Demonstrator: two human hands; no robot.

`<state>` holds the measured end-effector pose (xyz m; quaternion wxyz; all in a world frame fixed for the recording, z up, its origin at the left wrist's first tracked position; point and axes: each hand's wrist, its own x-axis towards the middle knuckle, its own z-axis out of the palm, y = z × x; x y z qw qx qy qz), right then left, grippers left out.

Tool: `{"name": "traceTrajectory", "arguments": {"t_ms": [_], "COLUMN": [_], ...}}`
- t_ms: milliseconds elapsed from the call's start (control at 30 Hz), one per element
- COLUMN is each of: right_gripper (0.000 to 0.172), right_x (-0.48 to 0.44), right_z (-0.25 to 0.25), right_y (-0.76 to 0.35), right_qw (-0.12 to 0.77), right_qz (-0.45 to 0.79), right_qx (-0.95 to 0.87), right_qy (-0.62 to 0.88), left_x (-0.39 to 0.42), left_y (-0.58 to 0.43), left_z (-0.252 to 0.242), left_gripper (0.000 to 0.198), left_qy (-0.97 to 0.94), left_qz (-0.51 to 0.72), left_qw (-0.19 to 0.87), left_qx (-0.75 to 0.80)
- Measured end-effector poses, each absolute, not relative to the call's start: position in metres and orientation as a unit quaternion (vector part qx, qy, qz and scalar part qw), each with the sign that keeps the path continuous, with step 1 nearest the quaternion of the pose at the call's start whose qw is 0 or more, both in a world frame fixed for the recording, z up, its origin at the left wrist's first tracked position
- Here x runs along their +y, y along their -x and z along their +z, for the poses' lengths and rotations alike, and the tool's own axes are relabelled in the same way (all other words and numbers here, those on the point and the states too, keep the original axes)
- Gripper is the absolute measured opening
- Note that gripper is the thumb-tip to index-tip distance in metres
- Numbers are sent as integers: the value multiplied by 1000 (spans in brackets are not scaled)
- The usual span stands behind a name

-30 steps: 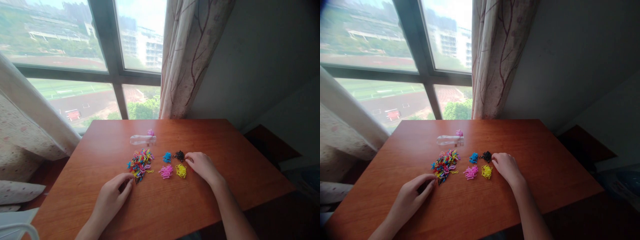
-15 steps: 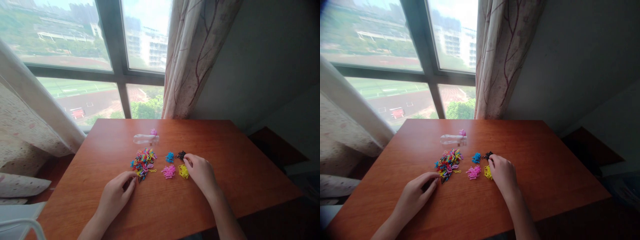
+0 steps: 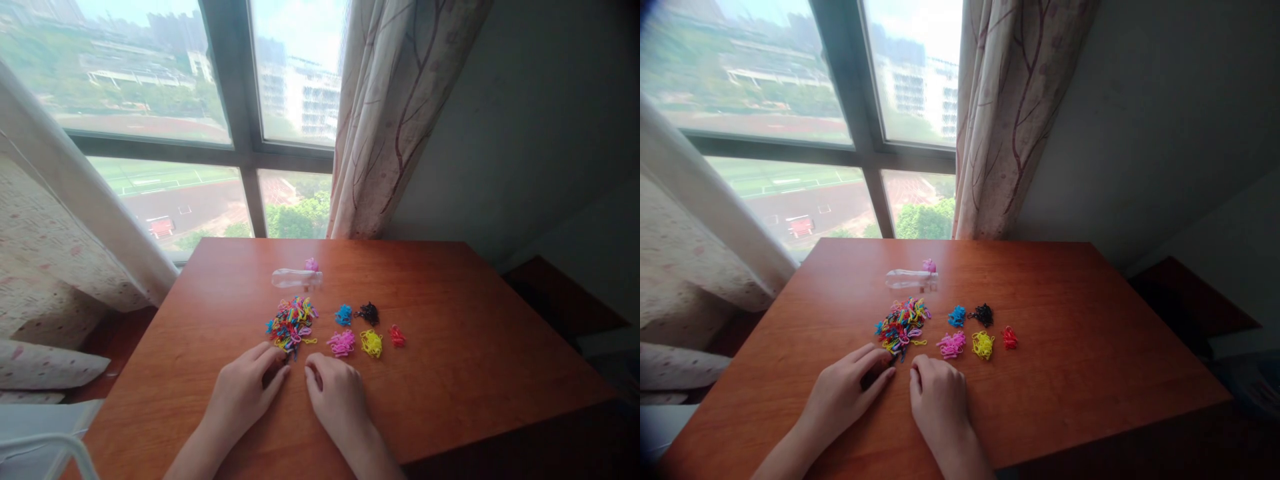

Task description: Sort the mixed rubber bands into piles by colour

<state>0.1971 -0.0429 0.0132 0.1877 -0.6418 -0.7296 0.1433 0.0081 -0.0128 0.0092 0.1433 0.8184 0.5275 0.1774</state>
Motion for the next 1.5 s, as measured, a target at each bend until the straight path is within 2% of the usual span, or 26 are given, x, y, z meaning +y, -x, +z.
{"name": "traceTrajectory", "arguments": {"t_ms": [267, 633, 900, 1267, 1500], "right_gripper": [14, 14, 14, 13, 14], "right_x": [-42, -44, -44, -42, -42], "right_z": [6, -3, 0, 5, 2], "right_y": [-194, -194, -195, -195, -196], "right_qw": [206, 227, 231, 176, 194], "right_qz": [128, 127, 140, 152, 165], "right_qx": [-720, -716, -718, -707, -713], "right_qy": [650, 647, 641, 668, 653], "left_x": [-10, -7, -5, 55, 92], "left_y": [-6, -4, -6, -113, -167], "left_z": [6, 8, 14, 59, 60], "left_gripper": [17, 15, 15, 14, 21], "left_qy": [-823, -792, -788, -879, -902], "left_qz": [200, 281, 307, 163, 96], "left_qw": [152, 219, 219, 170, 160], "left_qx": [510, 495, 487, 415, 389]}}
